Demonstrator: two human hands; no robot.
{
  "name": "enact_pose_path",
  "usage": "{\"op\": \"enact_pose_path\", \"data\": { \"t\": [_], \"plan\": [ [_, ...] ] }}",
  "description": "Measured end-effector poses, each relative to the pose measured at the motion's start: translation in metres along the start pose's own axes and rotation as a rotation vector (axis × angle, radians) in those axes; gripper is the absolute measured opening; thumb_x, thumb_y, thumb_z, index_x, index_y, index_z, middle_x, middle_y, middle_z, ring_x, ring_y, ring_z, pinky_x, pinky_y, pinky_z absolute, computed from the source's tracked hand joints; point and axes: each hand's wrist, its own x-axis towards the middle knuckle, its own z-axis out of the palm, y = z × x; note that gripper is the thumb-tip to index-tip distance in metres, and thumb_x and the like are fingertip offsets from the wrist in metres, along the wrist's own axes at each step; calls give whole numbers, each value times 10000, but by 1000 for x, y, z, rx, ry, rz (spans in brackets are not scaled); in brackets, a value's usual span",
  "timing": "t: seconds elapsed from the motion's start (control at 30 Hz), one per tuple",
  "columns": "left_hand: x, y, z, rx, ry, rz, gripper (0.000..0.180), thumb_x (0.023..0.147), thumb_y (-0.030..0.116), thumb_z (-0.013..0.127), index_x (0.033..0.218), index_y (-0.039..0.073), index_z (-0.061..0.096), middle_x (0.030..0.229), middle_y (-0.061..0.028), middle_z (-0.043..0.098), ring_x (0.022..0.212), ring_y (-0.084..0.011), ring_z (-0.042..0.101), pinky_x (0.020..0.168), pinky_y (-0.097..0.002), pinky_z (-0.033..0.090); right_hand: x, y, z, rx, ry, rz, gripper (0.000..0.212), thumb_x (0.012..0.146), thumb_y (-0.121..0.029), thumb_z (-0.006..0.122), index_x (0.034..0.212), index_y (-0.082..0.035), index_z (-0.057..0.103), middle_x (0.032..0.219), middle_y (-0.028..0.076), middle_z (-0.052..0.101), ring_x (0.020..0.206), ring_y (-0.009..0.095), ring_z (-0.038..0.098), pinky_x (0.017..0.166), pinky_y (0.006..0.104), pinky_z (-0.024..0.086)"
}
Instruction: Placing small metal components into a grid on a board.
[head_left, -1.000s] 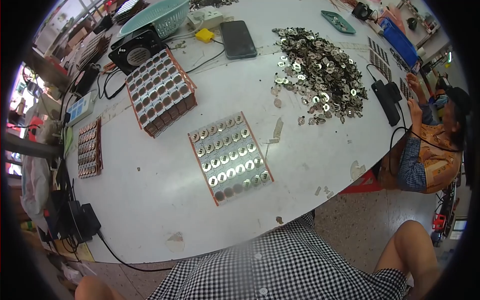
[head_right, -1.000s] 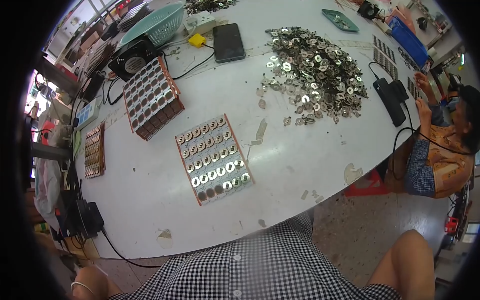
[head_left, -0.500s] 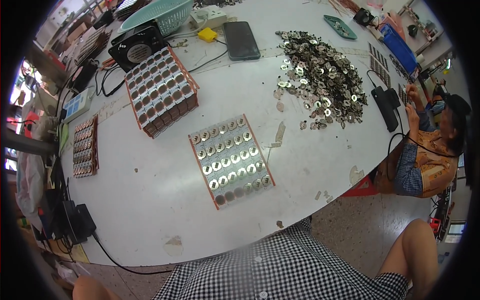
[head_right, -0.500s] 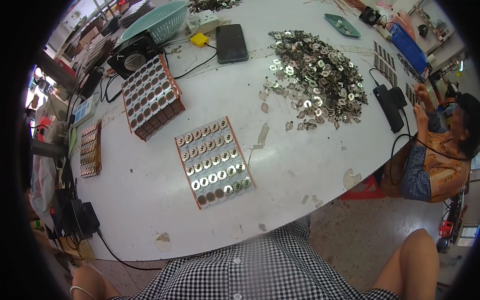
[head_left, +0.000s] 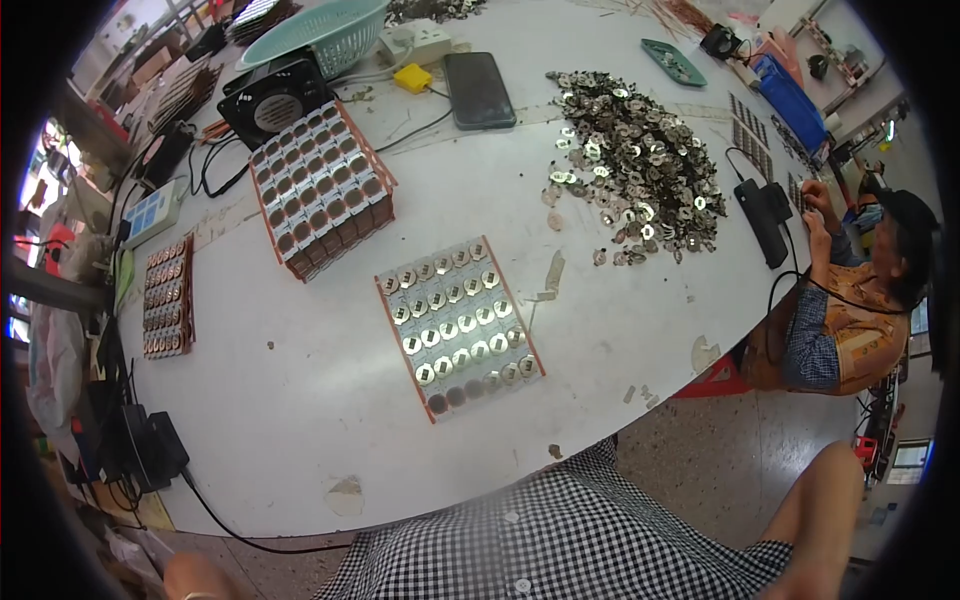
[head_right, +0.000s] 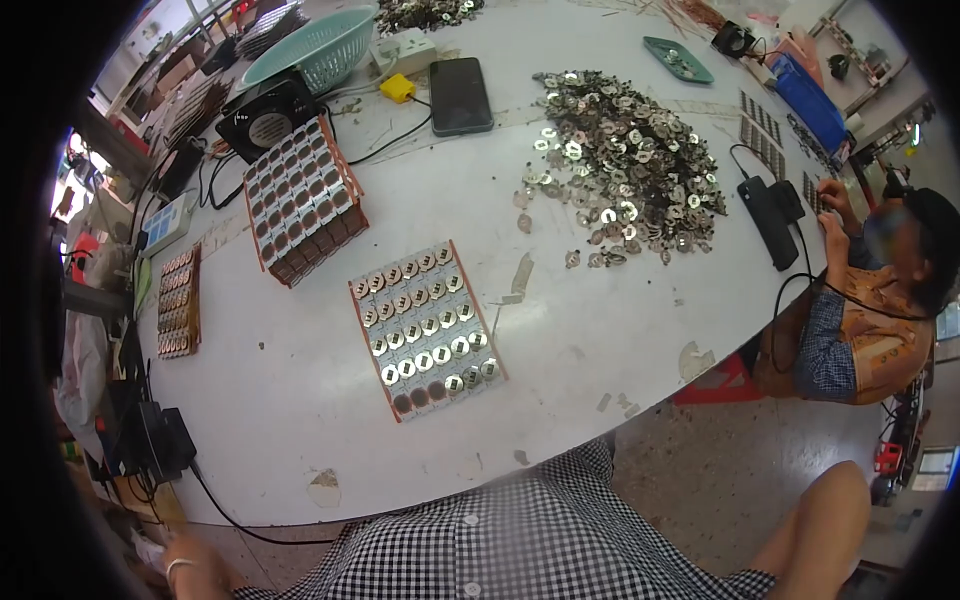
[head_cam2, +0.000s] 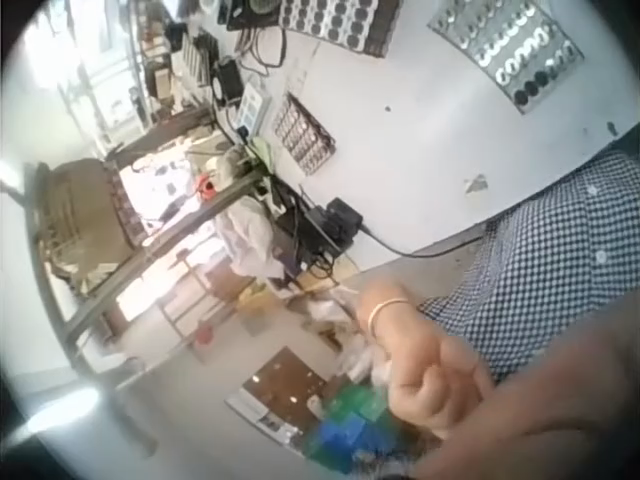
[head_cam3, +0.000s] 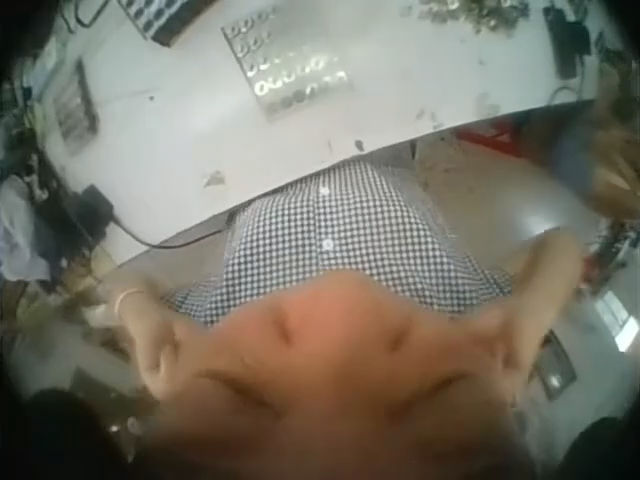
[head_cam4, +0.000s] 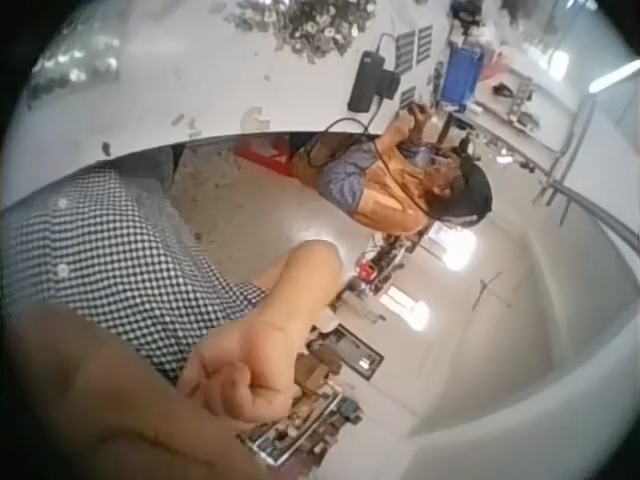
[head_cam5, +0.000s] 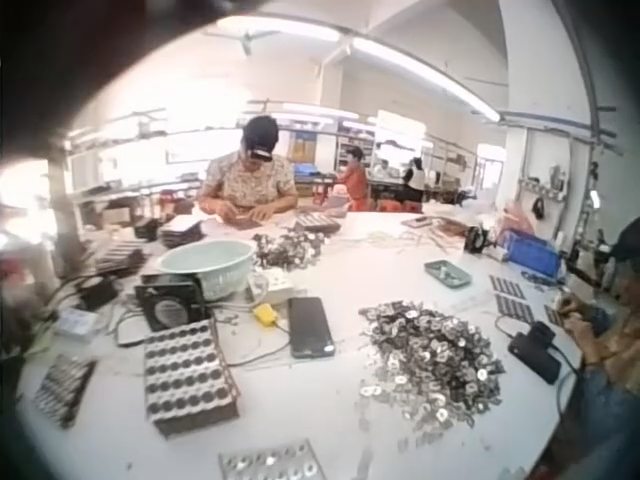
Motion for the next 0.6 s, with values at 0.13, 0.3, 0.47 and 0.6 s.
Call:
{"op": "enact_pose_path", "data": {
  "t": [0.13, 0.3, 0.47, 0.6],
  "plan": [
    [-35, -1, 25, -517, -618, -185, 193, 916, 271, 637, 913, 91, 568, 666, -12, 519, 530, -166, 495, 490, -317, 364, 0, -3, 33, 113, -400, 437, 177, 839, -233, 736, 958, -105, 707, 796, 8, 607, 525, 173, 546, 461, 296, 452],
    [-124, -16, 60, -392, -993, -615, 166, 788, 103, 715, 942, 71, 660, 683, -22, 485, 583, -203, 523, 544, -360, 414, -92, 54, 106, 52, -113, 1345, 176, 898, -117, 718, 1048, -25, 702, 874, 126, 676, 728, 294, 658, 664, 373, 530],
    [-141, -39, 107, -273, -659, -1014, 246, 807, 1, 725, 1049, 5, 678, 954, -153, 673, 836, -354, 657, 738, -420, 540, -120, 123, 160, 38, -18, 1470, 234, 917, -155, 702, 1101, -11, 703, 942, 170, 711, 805, 327, 686, 741, 406, 541],
    [-146, -41, 136, -247, -598, -977, 322, 829, 27, 725, 1146, 2, 681, 1135, -191, 669, 1147, -403, 620, 969, -468, 504, -123, 136, 185, -21, -119, 1394, 252, 916, -185, 686, 1110, -25, 704, 948, 184, 718, 856, 349, 696, 792, 440, 542]
  ]
}}
